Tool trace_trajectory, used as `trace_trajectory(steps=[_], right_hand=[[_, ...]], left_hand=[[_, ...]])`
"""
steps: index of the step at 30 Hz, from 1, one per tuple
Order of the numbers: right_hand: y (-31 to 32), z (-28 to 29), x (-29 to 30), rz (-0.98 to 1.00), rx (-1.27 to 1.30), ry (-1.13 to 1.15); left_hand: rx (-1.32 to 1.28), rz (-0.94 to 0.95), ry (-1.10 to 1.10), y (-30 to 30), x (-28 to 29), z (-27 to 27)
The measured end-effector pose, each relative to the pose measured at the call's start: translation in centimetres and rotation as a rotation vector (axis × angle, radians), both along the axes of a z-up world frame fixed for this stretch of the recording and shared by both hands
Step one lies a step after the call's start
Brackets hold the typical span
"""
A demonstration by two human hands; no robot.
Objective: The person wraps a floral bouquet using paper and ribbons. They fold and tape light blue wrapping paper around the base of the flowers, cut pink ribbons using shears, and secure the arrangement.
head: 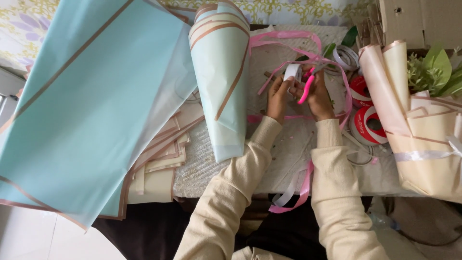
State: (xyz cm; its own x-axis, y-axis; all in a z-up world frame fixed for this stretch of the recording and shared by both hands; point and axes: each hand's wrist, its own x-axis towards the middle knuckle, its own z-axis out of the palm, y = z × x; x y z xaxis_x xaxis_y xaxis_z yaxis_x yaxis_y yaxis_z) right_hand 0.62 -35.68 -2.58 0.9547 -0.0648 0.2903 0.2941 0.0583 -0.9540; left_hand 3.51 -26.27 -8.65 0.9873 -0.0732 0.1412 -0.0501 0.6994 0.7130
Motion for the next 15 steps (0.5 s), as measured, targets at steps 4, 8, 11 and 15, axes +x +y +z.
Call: trace_trajectory(steps=[4, 8, 11, 15], right_hand=[[-1.0, 1.9, 0.6, -0.207, -0.319, -0.217], [-4.7, 2.3, 4.5, -0.558, -0.639, -0.381], [-6.3, 2.5, 6.1, -0.923, -0.987, -0.23], [-8.2, 0.1, 7.7, -1.036, -1.131, -0.068]], left_hand=[[0.041, -0.08, 0.347, 0.2, 0.3, -0.3], [0.005, -0.048, 0.311, 1.6, 0.1, 1.9], [-0.088, -0.074, 0.332, 0.9, 0.7, 0.9], [0.239, 0.094, 0.249, -0.5, 0.6, 0.3]])
